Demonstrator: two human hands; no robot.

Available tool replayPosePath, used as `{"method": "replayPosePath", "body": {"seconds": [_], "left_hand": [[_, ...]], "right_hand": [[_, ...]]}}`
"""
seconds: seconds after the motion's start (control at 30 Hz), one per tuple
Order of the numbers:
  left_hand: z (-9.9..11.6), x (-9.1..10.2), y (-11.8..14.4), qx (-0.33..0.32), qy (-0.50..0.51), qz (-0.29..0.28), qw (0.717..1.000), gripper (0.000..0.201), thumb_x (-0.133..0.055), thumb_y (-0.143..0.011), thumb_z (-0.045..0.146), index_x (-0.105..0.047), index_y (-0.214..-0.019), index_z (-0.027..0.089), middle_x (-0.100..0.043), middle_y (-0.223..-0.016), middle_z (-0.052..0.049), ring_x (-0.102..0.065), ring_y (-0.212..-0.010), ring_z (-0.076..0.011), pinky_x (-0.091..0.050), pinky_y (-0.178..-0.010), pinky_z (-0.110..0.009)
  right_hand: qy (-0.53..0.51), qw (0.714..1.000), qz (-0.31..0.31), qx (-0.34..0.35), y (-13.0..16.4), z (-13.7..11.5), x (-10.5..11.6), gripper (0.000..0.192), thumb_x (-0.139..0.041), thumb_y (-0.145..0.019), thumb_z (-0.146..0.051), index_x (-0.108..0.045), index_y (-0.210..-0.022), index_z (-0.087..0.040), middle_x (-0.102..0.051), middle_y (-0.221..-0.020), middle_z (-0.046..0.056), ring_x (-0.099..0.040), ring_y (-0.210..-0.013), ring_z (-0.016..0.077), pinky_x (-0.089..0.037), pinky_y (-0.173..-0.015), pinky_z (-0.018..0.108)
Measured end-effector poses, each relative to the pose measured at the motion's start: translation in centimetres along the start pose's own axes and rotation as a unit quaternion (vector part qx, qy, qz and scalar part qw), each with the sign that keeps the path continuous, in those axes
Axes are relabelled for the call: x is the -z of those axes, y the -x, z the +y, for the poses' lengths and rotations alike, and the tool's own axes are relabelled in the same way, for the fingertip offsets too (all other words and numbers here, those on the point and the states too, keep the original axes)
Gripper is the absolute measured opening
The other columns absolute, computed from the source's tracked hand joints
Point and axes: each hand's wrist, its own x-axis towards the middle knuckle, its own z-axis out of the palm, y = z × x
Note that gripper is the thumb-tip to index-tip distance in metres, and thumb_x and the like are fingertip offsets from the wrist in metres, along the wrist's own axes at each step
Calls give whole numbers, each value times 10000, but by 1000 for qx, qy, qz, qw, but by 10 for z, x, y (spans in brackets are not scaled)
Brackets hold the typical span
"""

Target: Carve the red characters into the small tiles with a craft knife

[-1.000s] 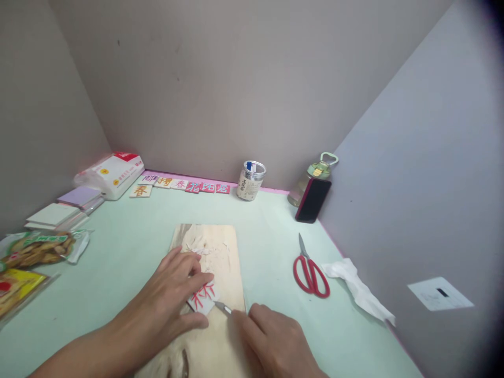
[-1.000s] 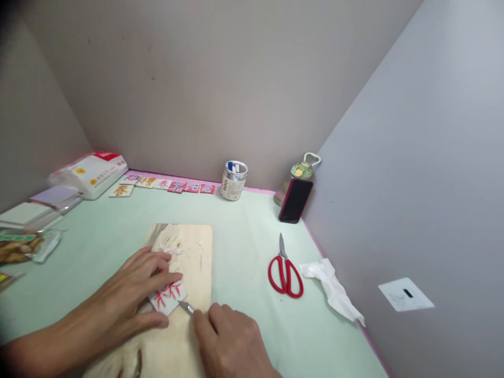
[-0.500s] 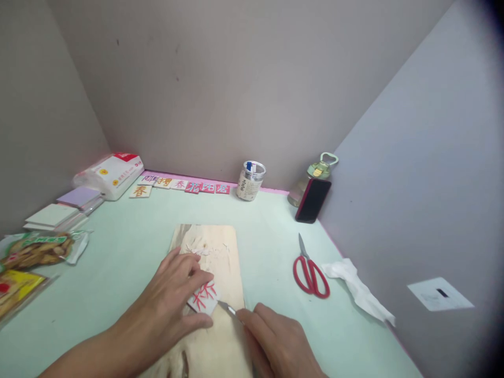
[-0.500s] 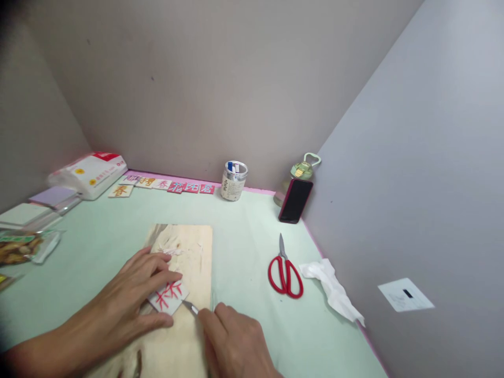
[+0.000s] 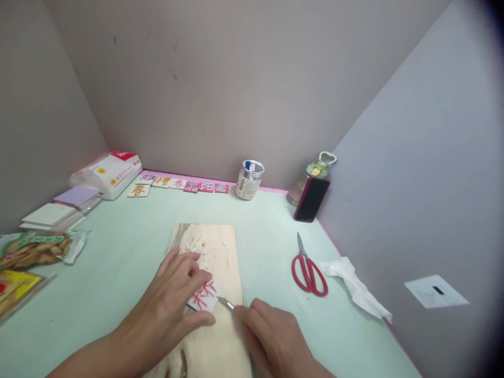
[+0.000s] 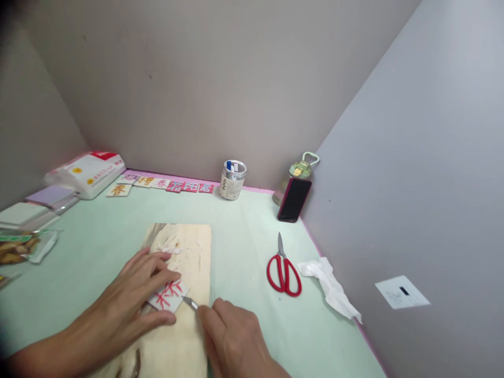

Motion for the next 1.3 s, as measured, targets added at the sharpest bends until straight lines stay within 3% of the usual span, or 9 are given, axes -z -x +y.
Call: {"method": "replayPosePath", "body": {"seconds": [0.13, 0.4, 0.57, 0.8, 1.03, 1.3], "left_hand": [[-1, -1, 1, -6, -2, 8, 1000, 373, -786, -801, 287, -572, -1106, 267, -564, -1057, -29, -452, -1299, -314, -225, -1174, -576], [-1, 0, 0, -1, -7, 3, 1000, 377, -800, -790, 297, -574, -1090, 270, -567, -1050, -22, -461, -1283, -308, -216, -1174, -589], [0, 0, 0, -4, -12, 9, 1000, 387, -806, -783, 304, -579, -1096, 269, -577, -1064, -25, -471, -1282, -311, -237, -1173, -573], [-1, -1, 0, -2, -12, 3, 1000, 383, -813, -776, 299, -576, -1075, 270, -573, -1046, -26, -466, -1283, -314, -229, -1169, -576], [-1, -2, 0, -7, -8, 12, 1000, 390, -813, -774, 283, -571, -1079, 265, -565, -1054, -30, -462, -1281, -315, -219, -1173, -570], [-2, -3, -1, -5, -6, 13, 1000, 408, -826, -764, 280, -565, -1077, 260, -561, -1053, -29, -472, -1271, -319, -223, -1164, -585]], "right_hand": [[1, 1000, -5, -11, -1, 0, -5, 183, -396, -963, -97, -523, -1045, -201, -544, -760, 11, -522, -617, 174, -338, -542, 282], [-1, 1000, -17, -2, -5, 1, 10, 196, -363, -993, -97, -516, -954, -214, -534, -727, -5, -499, -574, 154, -321, -523, 270], [-10, 999, -29, -18, -2, 2, 8, 179, -377, -1019, -135, -533, -971, -207, -543, -750, 2, -518, -600, 157, -344, -540, 270], [-23, 1000, 16, 6, -2, 3, 8, 198, -367, -1031, -133, -549, -1087, -190, -522, -730, -4, -505, -596, 154, -330, -534, 267], [-13, 1000, -1, 10, -3, 1, 8, 205, -374, -1015, -126, -568, -1023, -189, -528, -714, -1, -498, -580, 155, -321, -522, 269], [0, 1000, 26, 6, -5, -2, 7, 191, -392, -993, -120, -567, -1041, -180, -548, -718, 1, -528, -582, 150, -333, -514, 257]]}}
